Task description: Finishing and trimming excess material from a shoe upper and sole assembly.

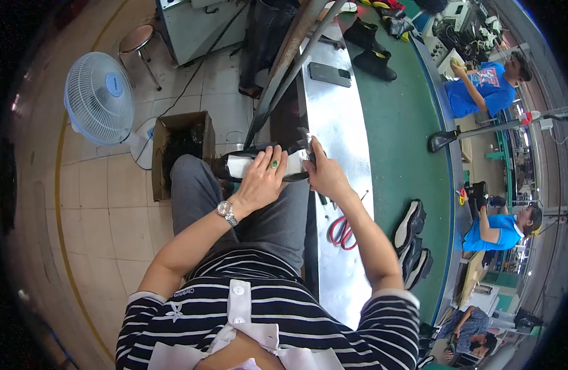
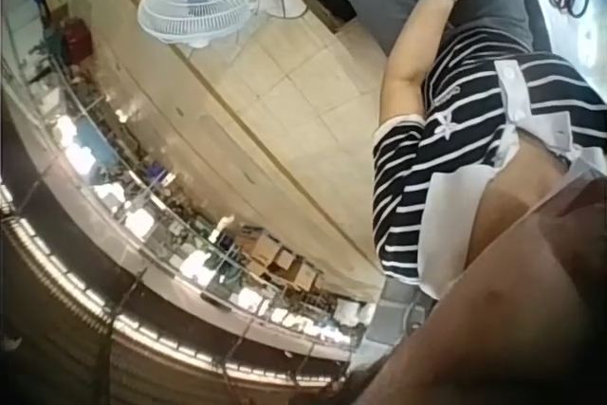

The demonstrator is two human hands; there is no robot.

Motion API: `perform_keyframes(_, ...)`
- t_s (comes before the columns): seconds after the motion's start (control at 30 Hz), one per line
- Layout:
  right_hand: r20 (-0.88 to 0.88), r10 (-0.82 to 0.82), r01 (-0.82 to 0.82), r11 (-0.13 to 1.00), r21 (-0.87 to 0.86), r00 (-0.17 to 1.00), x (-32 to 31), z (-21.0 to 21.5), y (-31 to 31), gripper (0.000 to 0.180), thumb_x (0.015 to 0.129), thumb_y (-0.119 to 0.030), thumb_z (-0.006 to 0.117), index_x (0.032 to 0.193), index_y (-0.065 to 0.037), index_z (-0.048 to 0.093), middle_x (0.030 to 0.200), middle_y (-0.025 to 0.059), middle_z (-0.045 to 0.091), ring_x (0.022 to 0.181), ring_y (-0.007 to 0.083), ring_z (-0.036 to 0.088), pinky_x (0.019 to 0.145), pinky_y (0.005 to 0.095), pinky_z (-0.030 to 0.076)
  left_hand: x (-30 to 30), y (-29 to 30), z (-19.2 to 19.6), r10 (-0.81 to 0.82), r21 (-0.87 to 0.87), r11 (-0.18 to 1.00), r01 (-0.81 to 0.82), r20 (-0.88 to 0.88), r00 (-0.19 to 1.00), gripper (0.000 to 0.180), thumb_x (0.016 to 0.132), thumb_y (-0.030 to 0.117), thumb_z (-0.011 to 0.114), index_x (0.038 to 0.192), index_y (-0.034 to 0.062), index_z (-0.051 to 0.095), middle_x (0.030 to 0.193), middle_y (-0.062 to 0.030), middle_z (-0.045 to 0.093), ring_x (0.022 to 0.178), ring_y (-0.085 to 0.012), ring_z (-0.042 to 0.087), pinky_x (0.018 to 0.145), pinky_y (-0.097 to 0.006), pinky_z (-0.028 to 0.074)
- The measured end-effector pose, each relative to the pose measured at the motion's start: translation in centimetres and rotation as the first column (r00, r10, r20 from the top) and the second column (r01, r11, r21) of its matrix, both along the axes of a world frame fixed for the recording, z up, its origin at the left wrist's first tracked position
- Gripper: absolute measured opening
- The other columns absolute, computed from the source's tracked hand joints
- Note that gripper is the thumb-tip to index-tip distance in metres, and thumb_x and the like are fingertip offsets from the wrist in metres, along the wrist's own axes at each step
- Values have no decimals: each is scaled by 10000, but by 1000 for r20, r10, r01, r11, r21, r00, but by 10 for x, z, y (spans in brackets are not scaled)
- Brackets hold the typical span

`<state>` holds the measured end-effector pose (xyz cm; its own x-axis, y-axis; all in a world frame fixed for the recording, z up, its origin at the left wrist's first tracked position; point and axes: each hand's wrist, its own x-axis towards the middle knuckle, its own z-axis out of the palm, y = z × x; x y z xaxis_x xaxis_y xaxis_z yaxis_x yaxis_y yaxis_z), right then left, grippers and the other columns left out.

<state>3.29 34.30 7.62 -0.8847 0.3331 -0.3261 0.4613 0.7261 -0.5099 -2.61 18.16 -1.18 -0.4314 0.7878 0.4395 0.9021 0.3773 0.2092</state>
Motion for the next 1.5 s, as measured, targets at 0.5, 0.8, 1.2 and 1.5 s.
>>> perform_keyframes(0.5, -189, 7, 3, 999, 53, 982, 8, -2, -4, 613, 911, -152, 555, 1449, -98, 265, 634, 165, 629, 560, 324, 638, 582, 432, 498, 1, 3, 1, 65, 28, 998, -64, -31, 997, 620, 739, 191, 709, 1207, -147, 482, 1268, -322, 477, 1190, -425, 481, 1039, -445, 362)
perform_keyframes(0.8, -76, 240, -186, 885, 428, 968, 3, -3, -20, 638, 885, -144, 569, 1448, -109, 271, 683, 211, 642, 618, 431, 626, 578, 500, 477, 0, 1, 3, 45, 158, 987, -41, -25, 999, 281, 830, 80, 513, 1013, -119, 591, 1116, -255, 537, 1131, -450, 520, 1024, -451, 368)
perform_keyframes(1.2, 52, 314, -309, 870, 384, 948, -2, 16, -28, 678, 871, -147, 581, 1464, -162, 253, 703, 248, 635, 641, 456, 617, 628, 538, 478, -13, -16, 27, 20, 130, 987, -94, 478, 878, 537, 737, 120, 676, 1174, -117, 473, 1120, -231, 531, 1050, -350, 522, 973, -443, 403)
perform_keyframes(1.5, 37, 292, -279, 858, 431, 956, -2, 7, -56, 713, 899, -143, 537, 1489, -97, 141, 632, 224, 623, 565, 415, 622, 530, 497, 484, -14, -38, 12, 59, -122, 990, -75, -127, 990, 473, 806, 86, 511, 1215, -149, 504, 1193, -279, 528, 1187, -430, 483, 1083, -469, 329)
